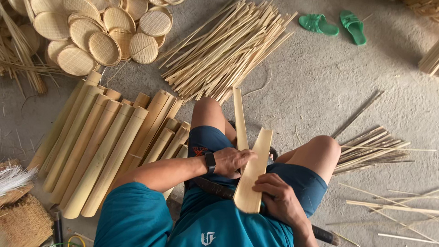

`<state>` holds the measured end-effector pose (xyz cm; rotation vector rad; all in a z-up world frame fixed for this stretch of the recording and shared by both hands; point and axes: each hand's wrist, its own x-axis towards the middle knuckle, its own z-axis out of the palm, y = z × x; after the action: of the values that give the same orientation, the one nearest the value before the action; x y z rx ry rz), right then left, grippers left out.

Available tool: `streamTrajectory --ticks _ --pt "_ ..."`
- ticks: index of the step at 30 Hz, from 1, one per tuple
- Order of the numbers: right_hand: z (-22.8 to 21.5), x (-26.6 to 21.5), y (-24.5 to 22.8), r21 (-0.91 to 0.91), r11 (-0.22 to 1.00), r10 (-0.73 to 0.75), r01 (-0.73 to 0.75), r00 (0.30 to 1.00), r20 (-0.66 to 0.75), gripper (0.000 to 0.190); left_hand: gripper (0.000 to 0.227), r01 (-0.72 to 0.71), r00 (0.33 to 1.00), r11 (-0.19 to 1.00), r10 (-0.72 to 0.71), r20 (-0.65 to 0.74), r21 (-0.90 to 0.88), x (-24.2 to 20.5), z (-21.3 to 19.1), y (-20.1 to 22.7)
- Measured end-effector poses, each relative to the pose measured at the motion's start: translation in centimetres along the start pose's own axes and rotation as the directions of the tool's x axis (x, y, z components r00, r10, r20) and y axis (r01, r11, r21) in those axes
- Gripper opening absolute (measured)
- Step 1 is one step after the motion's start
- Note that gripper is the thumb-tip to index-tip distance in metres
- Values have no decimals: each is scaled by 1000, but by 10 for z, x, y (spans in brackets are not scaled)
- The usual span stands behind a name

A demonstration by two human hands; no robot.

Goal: The person splits bamboo strips using a knife and a wooden mallet, then trims the ends of a small woven bamboo basket. The person works on the floor surrounded by bamboo materials and finished baskets.

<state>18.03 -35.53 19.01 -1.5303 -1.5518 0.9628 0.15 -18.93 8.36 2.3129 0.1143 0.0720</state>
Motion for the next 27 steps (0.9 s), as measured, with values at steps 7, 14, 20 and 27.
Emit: streamTrajectory --ticks 7,14,20,27 --pt "-27 -23 22 -88 993 20 -74 866 -499 30 83 -87 995 991 92 -41 105 6 -2 1" --pt "-40 -47 41 12 931 309 -364 772 -556 17 15 -284 941 909 204 271 303 1 18 -25" --pt "-33 -50 35 -51 993 85 -111 928 -362 26 20 -401 910 897 413 -30 185 5 14 -4" --pt "-37 -34 3 -44 990 139 -135 986 91 35 17 -166 801 986 148 -580 23 50 -119 -24"
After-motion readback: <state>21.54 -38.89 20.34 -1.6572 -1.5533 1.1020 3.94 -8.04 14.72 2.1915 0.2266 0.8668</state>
